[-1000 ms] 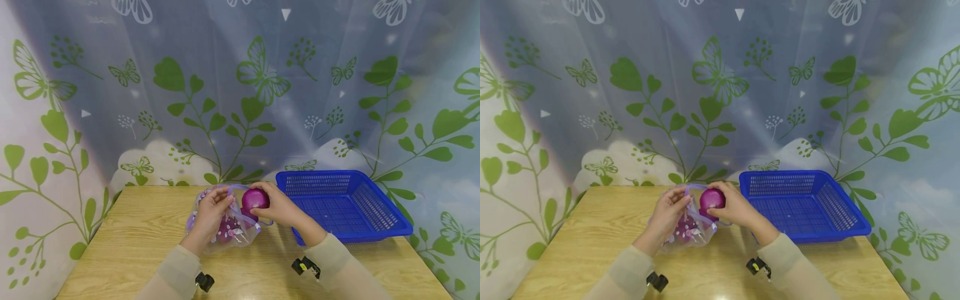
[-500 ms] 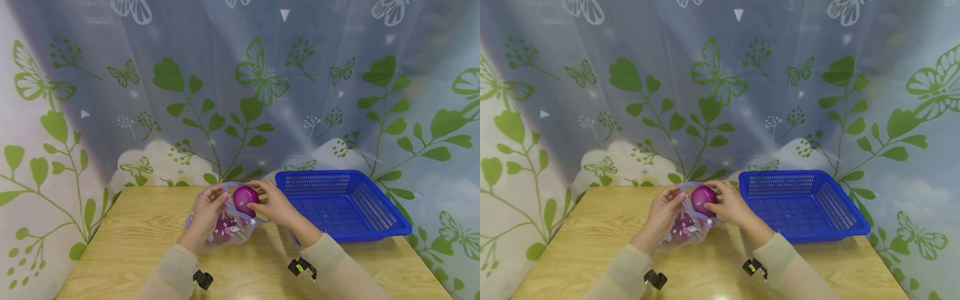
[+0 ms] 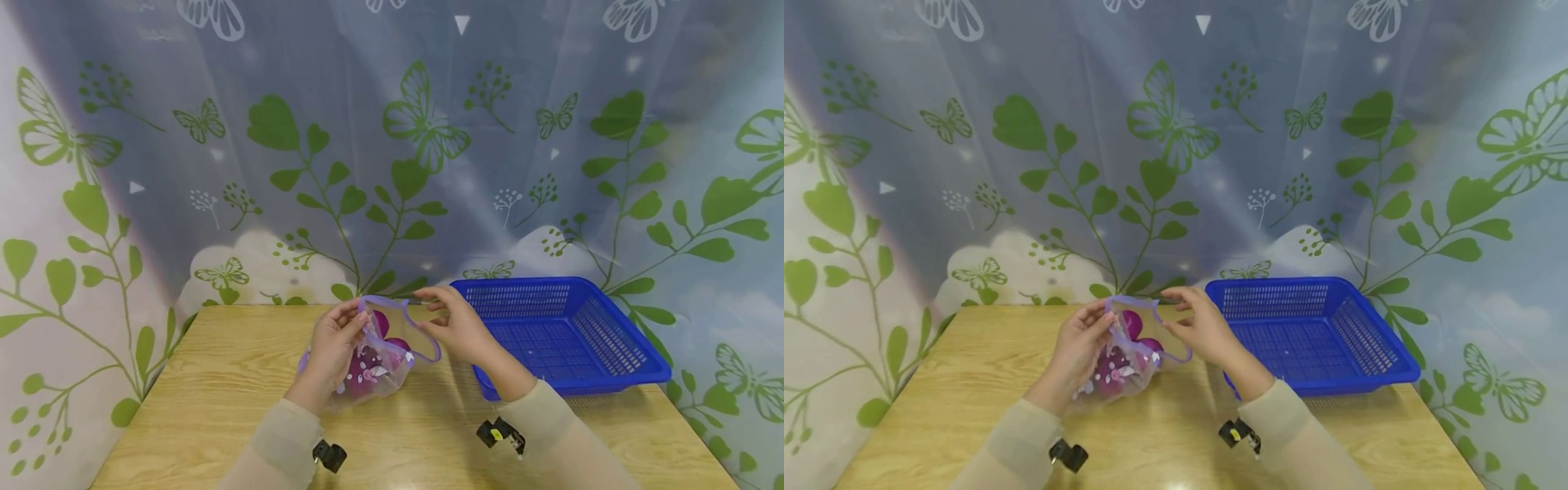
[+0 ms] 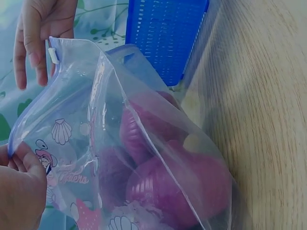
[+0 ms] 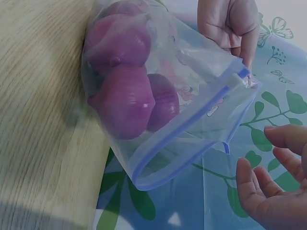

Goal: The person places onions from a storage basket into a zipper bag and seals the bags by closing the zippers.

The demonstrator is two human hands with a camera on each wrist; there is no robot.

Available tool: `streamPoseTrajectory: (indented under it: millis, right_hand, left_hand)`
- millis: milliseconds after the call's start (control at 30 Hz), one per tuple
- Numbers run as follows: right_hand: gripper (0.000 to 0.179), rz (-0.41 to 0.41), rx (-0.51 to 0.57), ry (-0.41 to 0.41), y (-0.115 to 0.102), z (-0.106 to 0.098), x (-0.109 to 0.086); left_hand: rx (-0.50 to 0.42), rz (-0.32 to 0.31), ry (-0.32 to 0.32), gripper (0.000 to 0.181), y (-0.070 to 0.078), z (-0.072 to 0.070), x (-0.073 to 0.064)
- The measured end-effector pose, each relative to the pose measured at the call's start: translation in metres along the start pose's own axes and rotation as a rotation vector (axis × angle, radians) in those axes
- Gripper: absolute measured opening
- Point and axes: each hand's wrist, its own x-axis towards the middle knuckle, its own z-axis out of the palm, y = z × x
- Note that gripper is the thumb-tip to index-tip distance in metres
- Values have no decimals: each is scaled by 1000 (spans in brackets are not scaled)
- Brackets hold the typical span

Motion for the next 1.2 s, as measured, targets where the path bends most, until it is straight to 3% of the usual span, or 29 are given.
streamPoseTrajectory:
  millis: [800, 1200]
  right_hand:
    - [42, -40, -103, -26, -1, -15, 2]
    - [36, -73, -195, -124, -9, -29, 14]
  left_hand:
    - [18, -11, -5, 21, -4, -3, -3]
    - [29, 0, -4, 21, -5, -5, -4]
